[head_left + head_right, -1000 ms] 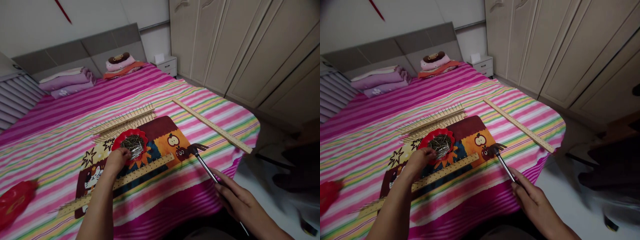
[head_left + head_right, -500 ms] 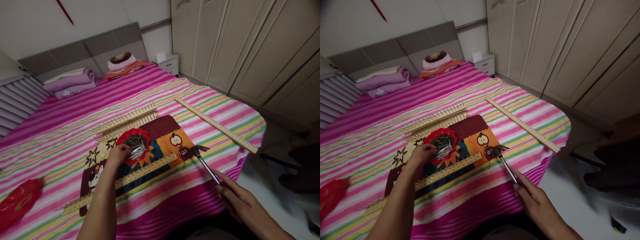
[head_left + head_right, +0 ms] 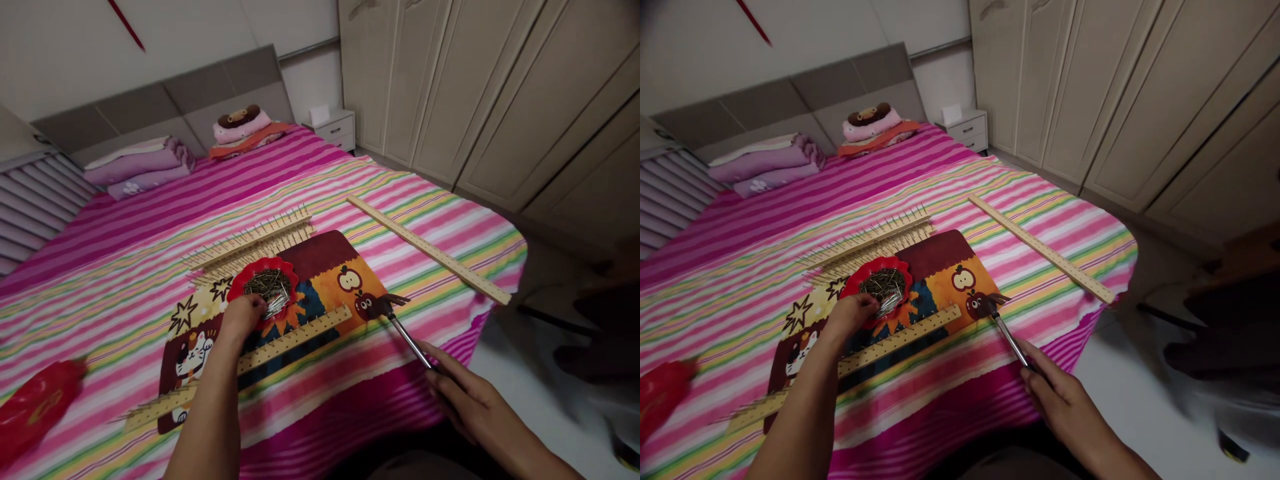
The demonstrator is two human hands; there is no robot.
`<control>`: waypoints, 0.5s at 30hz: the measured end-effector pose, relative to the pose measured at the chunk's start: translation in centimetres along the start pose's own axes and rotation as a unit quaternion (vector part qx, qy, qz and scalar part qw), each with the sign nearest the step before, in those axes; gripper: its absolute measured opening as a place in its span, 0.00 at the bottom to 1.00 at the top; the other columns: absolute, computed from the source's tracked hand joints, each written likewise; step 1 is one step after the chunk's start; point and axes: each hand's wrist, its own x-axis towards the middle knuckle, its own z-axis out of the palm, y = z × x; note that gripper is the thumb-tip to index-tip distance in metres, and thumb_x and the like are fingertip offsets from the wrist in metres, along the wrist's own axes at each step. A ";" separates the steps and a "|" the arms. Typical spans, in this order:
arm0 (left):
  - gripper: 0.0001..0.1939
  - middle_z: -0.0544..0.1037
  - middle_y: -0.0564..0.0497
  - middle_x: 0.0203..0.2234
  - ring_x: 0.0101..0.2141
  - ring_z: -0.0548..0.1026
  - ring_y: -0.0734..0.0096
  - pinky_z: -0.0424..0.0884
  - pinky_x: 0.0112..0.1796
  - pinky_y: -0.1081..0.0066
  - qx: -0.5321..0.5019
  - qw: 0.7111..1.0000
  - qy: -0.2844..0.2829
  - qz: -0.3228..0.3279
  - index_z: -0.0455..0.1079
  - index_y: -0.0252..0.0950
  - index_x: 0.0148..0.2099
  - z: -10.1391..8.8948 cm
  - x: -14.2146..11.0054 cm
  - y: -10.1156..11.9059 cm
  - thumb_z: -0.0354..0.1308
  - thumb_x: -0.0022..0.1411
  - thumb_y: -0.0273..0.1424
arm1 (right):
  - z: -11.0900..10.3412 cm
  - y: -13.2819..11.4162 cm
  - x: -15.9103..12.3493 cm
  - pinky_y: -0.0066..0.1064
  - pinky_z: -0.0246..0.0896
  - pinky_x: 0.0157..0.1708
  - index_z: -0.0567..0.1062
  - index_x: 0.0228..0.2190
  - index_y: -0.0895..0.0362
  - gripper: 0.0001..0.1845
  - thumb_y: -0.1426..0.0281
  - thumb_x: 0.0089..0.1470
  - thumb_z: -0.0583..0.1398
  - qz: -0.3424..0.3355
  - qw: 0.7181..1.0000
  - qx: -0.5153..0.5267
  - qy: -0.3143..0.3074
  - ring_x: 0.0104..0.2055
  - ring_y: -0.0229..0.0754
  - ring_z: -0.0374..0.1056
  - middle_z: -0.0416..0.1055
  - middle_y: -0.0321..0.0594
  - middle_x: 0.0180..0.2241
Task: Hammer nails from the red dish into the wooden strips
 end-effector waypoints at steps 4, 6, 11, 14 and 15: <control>0.09 0.71 0.56 0.16 0.22 0.68 0.73 0.61 0.26 0.73 -0.164 0.985 0.044 -0.017 0.71 0.38 0.25 -0.2 -0.7 -0.7 0.57 0.48 0.37 | 0.0 0.8 0.6 0.26 0.56 0.13 0.76 0.51 0.52 0.28 0.56 0.49 0.62 -0.027 1.000 -0.006 0.003 0.16 0.39 0.61 0.64 0.33 0.14; 0.12 0.71 0.56 0.16 0.21 0.67 0.75 0.62 0.24 0.74 -0.302 0.950 0.075 -0.027 0.71 0.36 0.27 -0.4 -1.2 -0.9 0.60 0.45 0.40 | 0.0 1.2 0.7 0.26 0.56 0.14 0.75 0.52 0.52 0.29 0.55 0.49 0.62 -0.025 1.000 -0.005 0.003 0.16 0.39 0.61 0.64 0.32 0.14; 0.17 0.73 0.54 0.20 0.21 0.69 0.77 0.65 0.22 0.76 -0.565 0.818 0.088 -0.051 0.71 0.33 0.30 -1.1 -3.5 0.1 0.68 0.35 0.36 | 0.0 0.9 0.2 0.25 0.56 0.14 0.73 0.54 0.53 0.30 0.56 0.51 0.61 -0.019 1.000 -0.002 -0.011 0.16 0.38 0.60 0.65 0.31 0.14; 0.16 0.74 0.53 0.21 0.23 0.72 0.77 0.68 0.22 0.77 -0.617 0.777 0.096 -0.076 0.72 0.33 0.30 -0.9 -5.8 2.0 0.69 0.35 0.32 | 0.1 0.3 -0.2 0.25 0.56 0.14 0.73 0.54 0.54 0.28 0.57 0.53 0.59 -0.021 1.000 -0.010 -0.014 0.16 0.37 0.60 0.64 0.31 0.14; 0.17 0.75 0.53 0.21 0.23 0.73 0.76 0.69 0.23 0.77 -0.625 0.770 0.101 -0.076 0.72 0.33 0.30 -0.4 -6.5 2.7 0.69 0.35 0.32 | 0.2 0.1 -0.3 0.25 0.56 0.14 0.73 0.53 0.54 0.27 0.57 0.54 0.59 -0.027 0.999 -0.013 -0.010 0.16 0.37 0.60 0.64 0.31 0.14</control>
